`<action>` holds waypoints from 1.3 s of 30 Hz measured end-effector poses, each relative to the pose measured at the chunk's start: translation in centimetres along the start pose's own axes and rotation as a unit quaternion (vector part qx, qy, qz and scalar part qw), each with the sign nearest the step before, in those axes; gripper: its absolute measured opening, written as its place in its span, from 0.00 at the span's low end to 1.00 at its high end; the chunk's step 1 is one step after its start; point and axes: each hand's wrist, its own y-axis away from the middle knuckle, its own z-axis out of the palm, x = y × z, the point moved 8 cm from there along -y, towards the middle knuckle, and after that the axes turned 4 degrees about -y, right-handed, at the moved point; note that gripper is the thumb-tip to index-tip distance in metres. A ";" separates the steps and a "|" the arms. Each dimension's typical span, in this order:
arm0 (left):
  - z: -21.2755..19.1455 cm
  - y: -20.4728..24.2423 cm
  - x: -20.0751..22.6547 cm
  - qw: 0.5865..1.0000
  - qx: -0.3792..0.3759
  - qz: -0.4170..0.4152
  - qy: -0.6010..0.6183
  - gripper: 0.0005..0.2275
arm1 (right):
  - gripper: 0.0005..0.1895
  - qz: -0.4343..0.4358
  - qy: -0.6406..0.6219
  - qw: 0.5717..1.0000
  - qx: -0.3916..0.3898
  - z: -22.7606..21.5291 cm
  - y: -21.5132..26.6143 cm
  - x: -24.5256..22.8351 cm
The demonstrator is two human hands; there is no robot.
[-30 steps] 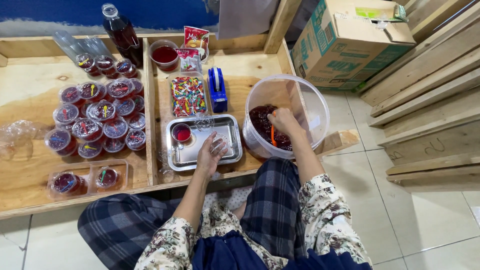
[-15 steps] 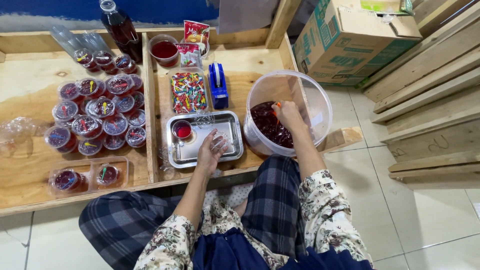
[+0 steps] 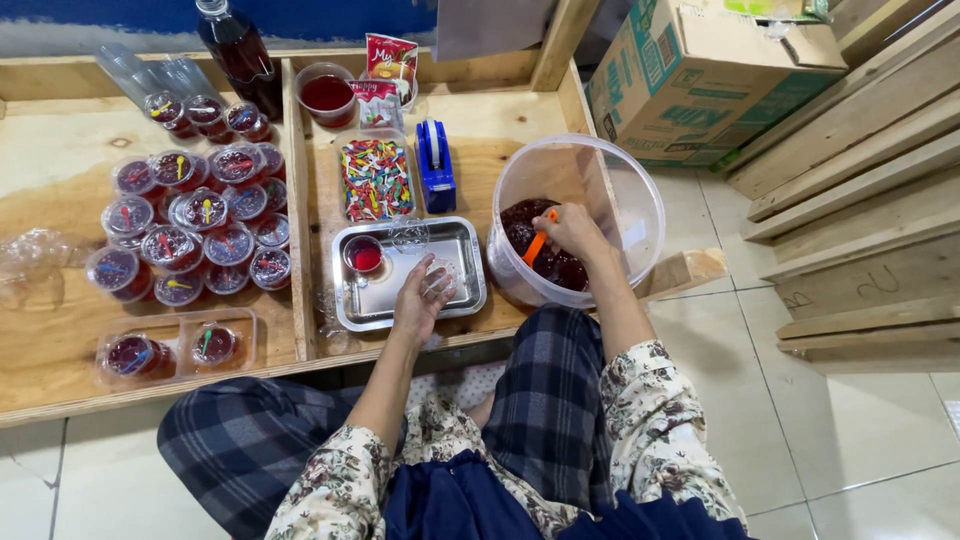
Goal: The person scoops red jelly from a large container into small plastic cups using an orange ladle, then seals each cup with a clear lid. The person repeats this process for multiple cups, placing finished units on a wooden tray.
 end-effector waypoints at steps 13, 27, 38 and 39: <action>-0.6 -0.4 0.0 1.000 -0.004 0.002 -0.006 0.17 | 0.14 -0.011 0.214 0.969 0.120 -0.8 -3.5 4.1; -0.5 -0.4 -0.5 1.000 -0.002 -0.006 -0.007 0.17 | 0.14 -0.008 -0.026 1.000 0.010 0.0 -1.1 0.8; -1.0 -0.5 -0.6 1.000 0.008 -0.006 -0.011 0.17 | 0.16 -0.002 0.052 0.996 0.071 -1.0 -1.0 1.3; -1.1 -0.6 -0.7 1.000 0.009 -0.007 -0.011 0.17 | 0.17 -0.019 0.111 0.989 0.095 -1.2 -1.0 1.0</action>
